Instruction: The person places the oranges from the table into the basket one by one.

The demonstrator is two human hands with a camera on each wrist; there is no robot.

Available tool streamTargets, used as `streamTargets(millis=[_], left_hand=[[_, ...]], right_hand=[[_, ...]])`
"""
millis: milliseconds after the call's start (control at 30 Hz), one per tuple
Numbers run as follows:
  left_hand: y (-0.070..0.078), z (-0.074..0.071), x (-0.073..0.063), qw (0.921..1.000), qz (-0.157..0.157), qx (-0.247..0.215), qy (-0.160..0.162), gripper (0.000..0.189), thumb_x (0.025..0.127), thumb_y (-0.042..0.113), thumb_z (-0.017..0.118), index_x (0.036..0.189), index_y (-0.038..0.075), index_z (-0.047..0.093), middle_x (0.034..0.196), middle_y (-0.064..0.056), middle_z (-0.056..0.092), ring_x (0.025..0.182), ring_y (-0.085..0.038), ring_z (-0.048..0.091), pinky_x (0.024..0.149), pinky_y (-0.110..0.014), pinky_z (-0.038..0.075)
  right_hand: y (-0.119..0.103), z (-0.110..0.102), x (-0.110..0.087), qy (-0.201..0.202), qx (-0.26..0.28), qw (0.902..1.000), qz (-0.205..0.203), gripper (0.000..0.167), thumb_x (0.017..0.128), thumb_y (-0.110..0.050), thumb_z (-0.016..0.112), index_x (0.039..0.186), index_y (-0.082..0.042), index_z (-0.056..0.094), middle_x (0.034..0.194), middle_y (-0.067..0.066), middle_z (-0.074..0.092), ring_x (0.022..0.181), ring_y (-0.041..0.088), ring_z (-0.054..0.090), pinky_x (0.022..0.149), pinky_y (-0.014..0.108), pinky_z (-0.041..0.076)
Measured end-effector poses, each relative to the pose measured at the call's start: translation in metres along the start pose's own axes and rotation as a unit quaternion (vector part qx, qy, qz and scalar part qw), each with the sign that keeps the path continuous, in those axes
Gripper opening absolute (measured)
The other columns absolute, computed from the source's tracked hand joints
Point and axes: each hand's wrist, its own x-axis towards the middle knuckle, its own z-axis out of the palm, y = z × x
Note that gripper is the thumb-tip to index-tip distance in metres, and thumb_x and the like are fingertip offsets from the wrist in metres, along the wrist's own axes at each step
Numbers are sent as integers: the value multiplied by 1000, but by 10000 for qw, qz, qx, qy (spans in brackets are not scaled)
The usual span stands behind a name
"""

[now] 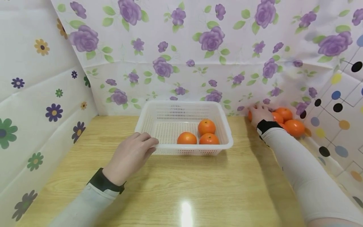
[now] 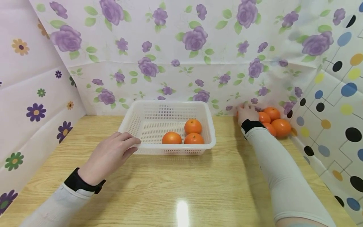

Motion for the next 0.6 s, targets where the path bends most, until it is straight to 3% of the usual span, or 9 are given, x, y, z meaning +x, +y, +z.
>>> streamTargets(millis=[267,500,567,600], left_hand=[[2,0,0,9998,-134,-26,-142,26,92,12,93,116,14,83,108,-5,77,93,-26,68,79,-40,62],[0,1,0,9999,-82,-34,-89,26,91,11,94,114,13,82,107,-4,76,92,-26,67,77,-40,61],[0,1,0,10000,-53,-24,-73,26,91,11,94,114,13,82,106,-4,76,91,-26,67,77,-40,61],[0,2,0,10000,-50,-24,-78,26,91,11,94,114,13,82,106,-4,76,91,-26,67,77,-39,61]], right_hand=[[-3,-5,-5,-190,-39,9997,122,58,99,8,66,154,-3,53,148,39,42,134,66,37,107,86,38],[-3,1,-4,-4,84,9999,87,54,100,5,64,152,-3,54,148,38,43,129,64,42,104,83,42],[-6,-7,-10,-199,293,9994,51,56,102,2,61,156,-5,52,152,38,40,133,63,40,107,84,39],[8,-2,-10,-256,741,9969,-51,59,104,-2,61,162,-9,47,160,33,38,144,53,39,117,73,40]])
